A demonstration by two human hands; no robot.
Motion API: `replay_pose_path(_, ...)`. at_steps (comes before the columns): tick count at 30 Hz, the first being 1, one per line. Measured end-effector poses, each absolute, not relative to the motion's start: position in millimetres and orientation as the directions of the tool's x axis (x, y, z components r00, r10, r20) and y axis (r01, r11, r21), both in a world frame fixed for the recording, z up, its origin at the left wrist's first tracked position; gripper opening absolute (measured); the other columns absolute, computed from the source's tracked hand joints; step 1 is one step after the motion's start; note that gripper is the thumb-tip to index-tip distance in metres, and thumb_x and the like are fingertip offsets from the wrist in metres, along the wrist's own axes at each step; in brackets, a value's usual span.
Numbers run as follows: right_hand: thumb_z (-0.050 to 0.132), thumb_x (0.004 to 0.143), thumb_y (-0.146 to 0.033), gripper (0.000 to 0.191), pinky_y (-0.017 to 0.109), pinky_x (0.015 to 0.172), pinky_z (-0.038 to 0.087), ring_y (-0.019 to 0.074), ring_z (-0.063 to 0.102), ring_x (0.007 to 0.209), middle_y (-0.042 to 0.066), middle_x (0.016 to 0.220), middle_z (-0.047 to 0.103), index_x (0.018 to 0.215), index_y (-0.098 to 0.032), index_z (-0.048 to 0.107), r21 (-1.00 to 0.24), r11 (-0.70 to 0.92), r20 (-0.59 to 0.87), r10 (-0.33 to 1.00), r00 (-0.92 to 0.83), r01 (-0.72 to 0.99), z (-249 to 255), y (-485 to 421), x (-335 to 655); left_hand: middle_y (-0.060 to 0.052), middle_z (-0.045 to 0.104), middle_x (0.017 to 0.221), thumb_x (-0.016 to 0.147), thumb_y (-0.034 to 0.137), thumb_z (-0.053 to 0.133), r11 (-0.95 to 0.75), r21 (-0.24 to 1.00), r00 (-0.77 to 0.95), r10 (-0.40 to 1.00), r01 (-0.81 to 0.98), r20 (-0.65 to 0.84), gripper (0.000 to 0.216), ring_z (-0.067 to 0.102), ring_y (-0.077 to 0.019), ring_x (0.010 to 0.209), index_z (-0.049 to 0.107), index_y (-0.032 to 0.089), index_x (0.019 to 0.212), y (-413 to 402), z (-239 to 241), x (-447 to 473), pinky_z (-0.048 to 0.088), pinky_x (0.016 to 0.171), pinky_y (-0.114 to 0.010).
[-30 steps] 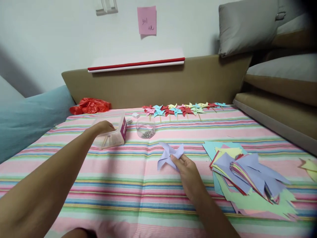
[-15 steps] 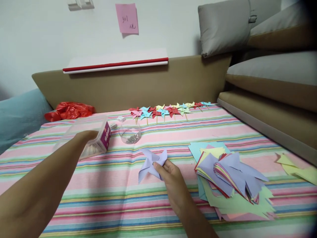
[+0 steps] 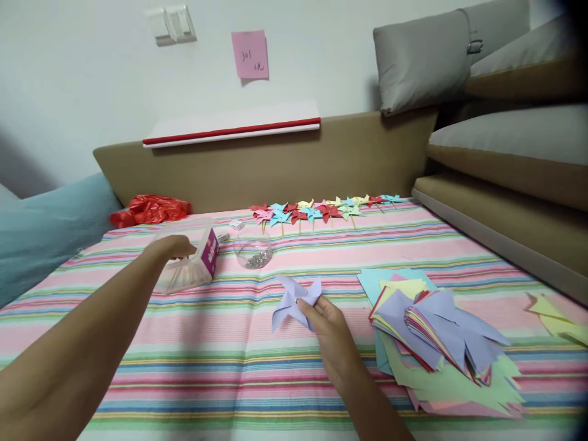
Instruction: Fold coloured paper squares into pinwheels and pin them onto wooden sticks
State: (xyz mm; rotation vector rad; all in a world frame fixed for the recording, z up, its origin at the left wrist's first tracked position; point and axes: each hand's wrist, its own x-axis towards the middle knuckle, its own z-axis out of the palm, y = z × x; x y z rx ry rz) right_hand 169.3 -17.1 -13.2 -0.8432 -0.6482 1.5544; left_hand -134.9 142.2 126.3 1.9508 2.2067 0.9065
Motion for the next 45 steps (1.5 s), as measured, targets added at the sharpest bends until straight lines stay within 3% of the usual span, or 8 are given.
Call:
replay_pose_path(3, 0.085, 0.071, -0.040, 0.041, 0.040, 0.100, 0.051, 0.0301, 0.069, 0.114, 0.008, 0.105, 0.080, 0.104, -0.018, 0.076, -0.795, -0.139, -0.164, 0.986, -0.011, -0.591, -16, -16, 168, -0.009, 0.066, 0.112, 0.094, 0.033, 0.065, 0.125, 0.371, -0.240, 0.928, 0.920, 0.285, 0.027, 0.065, -0.0235, 0.098, 0.064, 0.013, 0.112, 118, 140, -135, 0.056, 0.085, -0.043)
replay_pose_path(7, 0.087, 0.069, -0.040, 0.041, 0.041, 0.102, 0.051, 0.0288, 0.070, 0.113, 0.008, 0.104, 0.080, 0.103, -0.018, 0.076, -0.802, -0.144, -0.165, 0.986, -0.016, -0.579, -21, -12, 169, -0.003, 0.062, 0.082, 0.092, 0.031, 0.061, 0.024, 0.340, -0.147, 0.929, 0.940, 0.340, 0.014, 0.059, -0.0212, 0.077, 0.056, 0.018, 0.086, 44, 125, -114, 0.045, 0.073, -0.033)
replay_pose_path(8, 0.088, 0.069, -0.040, 0.042, 0.040, 0.102, 0.050, 0.0281, 0.069, 0.114, 0.007, 0.105, 0.080, 0.103, -0.019, 0.076, -0.805, -0.145, -0.166, 0.986, -0.016, -0.576, -22, -11, 169, -0.001, 0.060, 0.081, 0.096, 0.035, 0.055, -0.050, 0.376, -0.089, 0.935, 0.925, 0.343, 0.018, 0.057, -0.0188, 0.074, 0.053, 0.021, 0.086, 24, 115, -105, 0.044, 0.070, -0.030)
replay_pose_path(10, 0.088, 0.068, -0.041, 0.041, 0.039, 0.100, 0.051, 0.0263, 0.069, 0.112, 0.007, 0.104, 0.080, 0.101, -0.019, 0.076, -0.803, -0.136, -0.165, 0.986, -0.002, -0.580, -23, -10, 171, 0.000, 0.054, 0.077, 0.100, 0.040, 0.047, -0.265, 0.609, 0.018, 0.925, 0.747, 0.379, 0.022, 0.051, -0.0178, 0.071, 0.049, 0.023, 0.085, -10, 89, -82, 0.042, 0.067, -0.029)
replay_pose_path(14, 0.091, 0.062, -0.041, 0.037, 0.033, 0.085, 0.053, 0.0213, 0.069, 0.094, 0.004, 0.093, 0.078, 0.090, -0.020, 0.076, -0.788, -0.109, -0.160, 0.987, 0.031, -0.605, -18, -12, 175, 0.000, 0.050, 0.077, 0.102, 0.043, 0.043, -0.304, 0.892, 0.102, 0.953, 0.333, 0.287, 0.028, 0.051, -0.0183, 0.075, 0.047, 0.024, 0.082, -43, 46, -43, 0.042, 0.073, -0.031)
replay_pose_path(19, 0.092, 0.060, -0.041, 0.034, 0.026, 0.066, 0.048, 0.0142, 0.059, 0.072, -0.001, 0.078, 0.071, 0.083, -0.022, 0.076, -0.778, -0.110, -0.155, 0.988, 0.018, -0.619, -10, -17, 180, -0.001, 0.052, 0.082, 0.103, 0.042, 0.046, -0.170, 0.984, 0.205, 0.966, 0.057, 0.155, 0.026, 0.049, -0.0185, 0.078, 0.050, 0.024, 0.084, -47, 17, -22, 0.039, 0.076, -0.032)
replay_pose_path(23, 0.092, 0.063, -0.040, 0.031, 0.025, 0.067, 0.047, 0.0137, 0.056, 0.073, -0.001, 0.079, 0.068, 0.081, -0.022, 0.075, -0.779, -0.140, -0.151, 0.988, -0.035, -0.612, -11, -17, 179, -0.001, 0.055, 0.082, 0.105, 0.042, 0.040, -0.081, 0.994, 0.268, 0.958, -0.077, 0.098, 0.030, 0.051, -0.0185, 0.079, 0.049, 0.024, 0.084, -50, 2, -18, 0.039, 0.078, -0.033)
replay_pose_path(45, 0.087, 0.075, -0.035, 0.019, 0.022, 0.080, 0.052, 0.0123, 0.060, 0.084, -0.001, 0.087, 0.069, 0.086, -0.022, 0.077, -0.746, -0.185, -0.105, 0.981, -0.160, -0.640, -7, -31, 179, 0.003, 0.056, 0.075, 0.105, 0.040, 0.045, -0.132, 0.991, 0.249, 0.960, -0.012, 0.131, 0.016, 0.053, -0.0163, 0.073, 0.049, 0.025, 0.101, -66, -4, -8, 0.041, 0.074, -0.033)
